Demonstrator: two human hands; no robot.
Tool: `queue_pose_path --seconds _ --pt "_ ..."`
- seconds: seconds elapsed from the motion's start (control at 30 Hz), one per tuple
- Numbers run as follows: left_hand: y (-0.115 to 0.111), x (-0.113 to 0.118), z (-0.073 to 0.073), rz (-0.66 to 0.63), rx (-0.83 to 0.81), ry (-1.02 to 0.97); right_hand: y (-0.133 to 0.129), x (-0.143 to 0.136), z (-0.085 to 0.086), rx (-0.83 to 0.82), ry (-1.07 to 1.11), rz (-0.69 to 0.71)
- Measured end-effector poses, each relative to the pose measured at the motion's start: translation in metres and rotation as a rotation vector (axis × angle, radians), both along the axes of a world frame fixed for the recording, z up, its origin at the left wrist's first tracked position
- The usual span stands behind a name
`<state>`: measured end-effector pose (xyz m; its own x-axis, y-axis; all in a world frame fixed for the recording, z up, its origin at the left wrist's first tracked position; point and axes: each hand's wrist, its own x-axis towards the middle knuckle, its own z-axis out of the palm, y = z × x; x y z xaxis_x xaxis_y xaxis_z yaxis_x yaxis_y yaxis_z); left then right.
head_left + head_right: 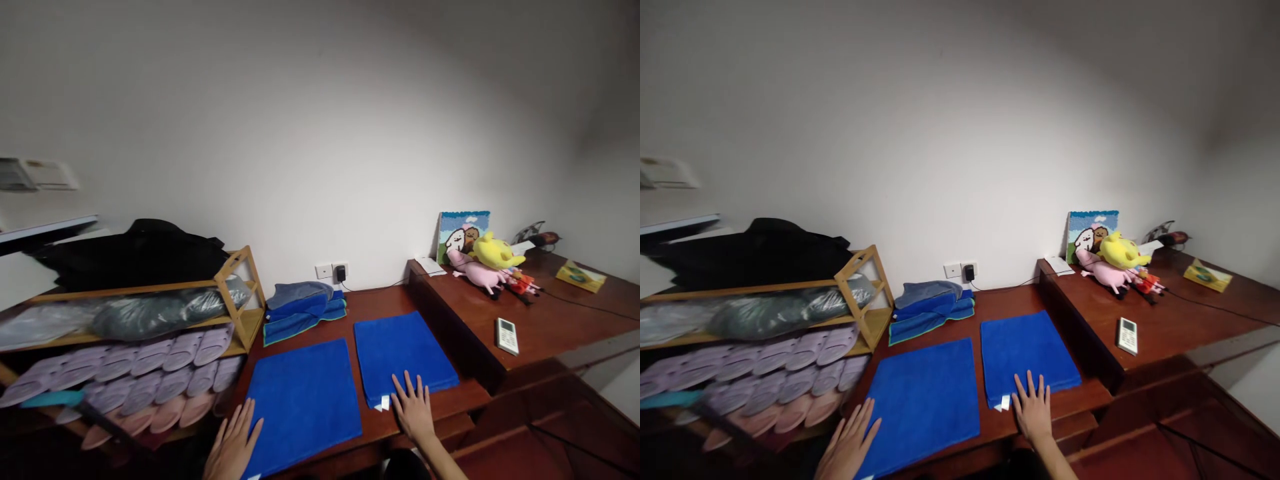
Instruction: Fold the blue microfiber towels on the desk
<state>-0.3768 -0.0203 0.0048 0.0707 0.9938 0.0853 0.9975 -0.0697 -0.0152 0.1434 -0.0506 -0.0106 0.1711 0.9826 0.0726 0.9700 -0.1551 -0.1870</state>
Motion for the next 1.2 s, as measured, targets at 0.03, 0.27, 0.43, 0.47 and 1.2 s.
queue_pose_path --seconds 0.03,0.27,0.43,0.47,1.2 --pt "0.0 0.002 0.001 -0.008 0.031 -0.025 -0.006 -0.001 0.004 0.001 0.002 -0.001" --pt "-0.038 0.014 0.025 -0.083 0.231 -0.228 -0.035 -0.035 0.049 0.155 0.091 0.167" --pt "-0.081 0.004 0.02 -0.153 0.204 -0.316 -0.067 -0.093 0.038 0.155 0.222 0.491" --pt "-0.087 0.001 0.016 -0.165 0.201 -0.32 -0.071 -0.102 0.032 0.155 0.21 0.508" --pt "-0.096 0.017 0.198 -0.176 0.48 -0.662 -0.081 -0.049 0.21 0.52 0.369 0.648"
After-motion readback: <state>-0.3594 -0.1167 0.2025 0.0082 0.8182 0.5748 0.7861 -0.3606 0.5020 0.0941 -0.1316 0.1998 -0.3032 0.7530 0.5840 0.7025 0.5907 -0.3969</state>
